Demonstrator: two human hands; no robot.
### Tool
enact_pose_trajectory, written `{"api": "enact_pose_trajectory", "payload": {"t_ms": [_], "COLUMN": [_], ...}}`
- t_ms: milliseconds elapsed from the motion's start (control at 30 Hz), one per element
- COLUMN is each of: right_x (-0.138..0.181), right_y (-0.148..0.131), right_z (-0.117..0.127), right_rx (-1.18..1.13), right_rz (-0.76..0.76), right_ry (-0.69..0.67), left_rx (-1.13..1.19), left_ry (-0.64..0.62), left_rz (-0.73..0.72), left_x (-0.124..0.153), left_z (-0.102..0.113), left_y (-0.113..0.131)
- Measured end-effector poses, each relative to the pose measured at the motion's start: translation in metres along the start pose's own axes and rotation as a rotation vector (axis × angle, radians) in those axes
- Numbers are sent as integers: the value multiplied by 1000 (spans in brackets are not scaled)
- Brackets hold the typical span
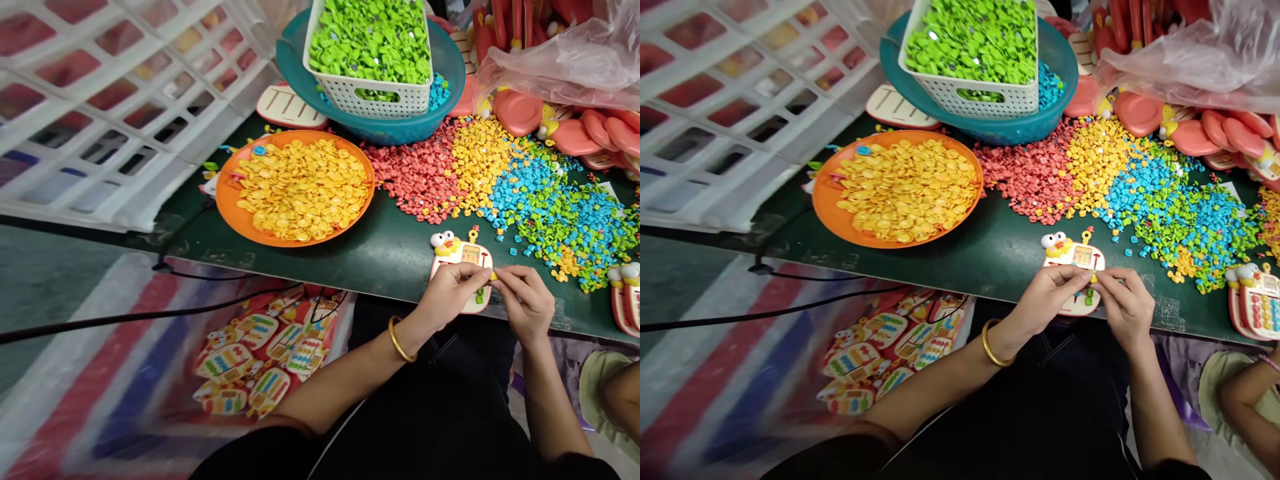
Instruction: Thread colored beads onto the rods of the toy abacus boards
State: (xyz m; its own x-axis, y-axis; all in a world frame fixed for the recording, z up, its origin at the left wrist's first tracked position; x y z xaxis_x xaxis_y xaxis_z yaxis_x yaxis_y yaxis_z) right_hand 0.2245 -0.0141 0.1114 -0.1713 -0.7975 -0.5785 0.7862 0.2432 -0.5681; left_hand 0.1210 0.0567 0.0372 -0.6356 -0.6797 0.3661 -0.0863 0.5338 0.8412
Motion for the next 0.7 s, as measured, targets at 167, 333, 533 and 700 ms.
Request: {"api": "enact_pose_trajectory", "payload": {"t_ms": [167,333,533,700], "right_x": [-4,-12,-14,-16], "right_y": [9,56,78,66], "right_z": [-7,-34,-33,-38], "right_rx": [30,37,44,34], "right_rz": [37,-4,-93,-132], "right_ry": [-87,-232,-186,-224], "left_rx": [-302,-924,-1085,-1099], "left_ry": [25,530,634,622], "left_rz": [-144,-443,-424,-439], "left_x": [-1,1,-7,-6], "left_z": [5,57,75,72], "left_y": [13,39,20,23]}}
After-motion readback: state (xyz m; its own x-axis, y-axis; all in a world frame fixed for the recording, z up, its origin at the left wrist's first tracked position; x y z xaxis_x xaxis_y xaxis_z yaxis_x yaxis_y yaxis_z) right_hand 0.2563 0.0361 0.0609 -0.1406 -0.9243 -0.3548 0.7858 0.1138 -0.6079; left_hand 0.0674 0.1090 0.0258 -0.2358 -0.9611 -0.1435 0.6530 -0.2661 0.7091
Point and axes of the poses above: each hand's wrist, its own x-axis away from the middle knuckle, its own z-axis out of the back of the hand, y = z × x, the point moved 9 cm from there along -x, towards the middle knuckle, and after that the axes turned 6 degrees about z, right-handed, at the moved point
